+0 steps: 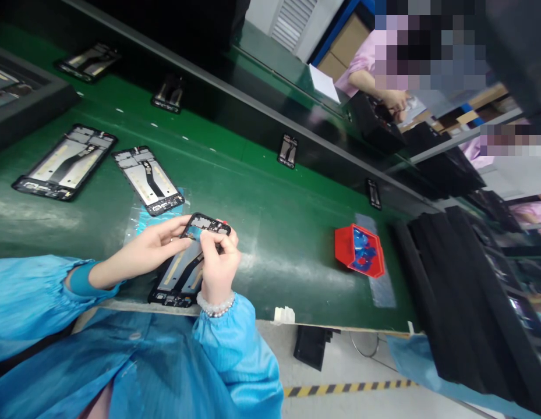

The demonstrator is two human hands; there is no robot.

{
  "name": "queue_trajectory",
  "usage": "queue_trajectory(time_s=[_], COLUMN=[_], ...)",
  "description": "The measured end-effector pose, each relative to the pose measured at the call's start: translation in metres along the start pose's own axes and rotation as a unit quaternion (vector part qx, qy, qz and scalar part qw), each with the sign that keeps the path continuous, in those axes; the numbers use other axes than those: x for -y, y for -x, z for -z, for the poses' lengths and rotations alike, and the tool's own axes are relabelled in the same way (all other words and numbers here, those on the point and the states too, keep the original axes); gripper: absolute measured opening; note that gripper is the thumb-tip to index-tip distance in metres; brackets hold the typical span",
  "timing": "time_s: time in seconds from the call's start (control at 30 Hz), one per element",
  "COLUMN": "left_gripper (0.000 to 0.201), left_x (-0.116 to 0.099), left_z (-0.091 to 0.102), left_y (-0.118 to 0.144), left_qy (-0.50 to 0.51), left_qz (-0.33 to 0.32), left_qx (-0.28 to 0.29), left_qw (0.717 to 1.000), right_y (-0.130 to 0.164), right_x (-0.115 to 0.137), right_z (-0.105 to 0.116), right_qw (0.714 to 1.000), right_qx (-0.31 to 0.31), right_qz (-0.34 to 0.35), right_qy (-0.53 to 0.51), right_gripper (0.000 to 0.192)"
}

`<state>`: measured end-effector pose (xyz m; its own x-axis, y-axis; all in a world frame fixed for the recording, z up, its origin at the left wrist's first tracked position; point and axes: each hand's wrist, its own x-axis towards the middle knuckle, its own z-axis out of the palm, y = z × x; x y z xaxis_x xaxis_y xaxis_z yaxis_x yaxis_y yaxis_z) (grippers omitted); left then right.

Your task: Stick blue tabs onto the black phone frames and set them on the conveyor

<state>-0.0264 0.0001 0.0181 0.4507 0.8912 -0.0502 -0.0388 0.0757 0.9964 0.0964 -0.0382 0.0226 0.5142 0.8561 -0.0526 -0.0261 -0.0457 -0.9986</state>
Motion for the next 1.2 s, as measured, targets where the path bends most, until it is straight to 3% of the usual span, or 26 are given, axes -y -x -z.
queue_trajectory(time_s=[0.53, 1.2], left_gripper=[0.02, 0.028], left_x=[-0.0072, -0.0004], left_z=[-0.0061, -0.0072], left_y=[0.0029, 0.0077], left_qy=[-0.089, -0.068], left_qz=[-0.012, -0.021], left_qx=[-0.046, -0.054], left_qw=[0.995, 0.996], right_y=[0.0036, 0.0072], right_x=[-0.0016, 0.0011], right_z=[0.001, -0.0025], right_qw=[0.997, 0.981], right_qx=[0.019, 0.001], right_qz=[0.068, 0.162], right_qy=[0.039, 0.103], right_gripper=[0.011, 0.009])
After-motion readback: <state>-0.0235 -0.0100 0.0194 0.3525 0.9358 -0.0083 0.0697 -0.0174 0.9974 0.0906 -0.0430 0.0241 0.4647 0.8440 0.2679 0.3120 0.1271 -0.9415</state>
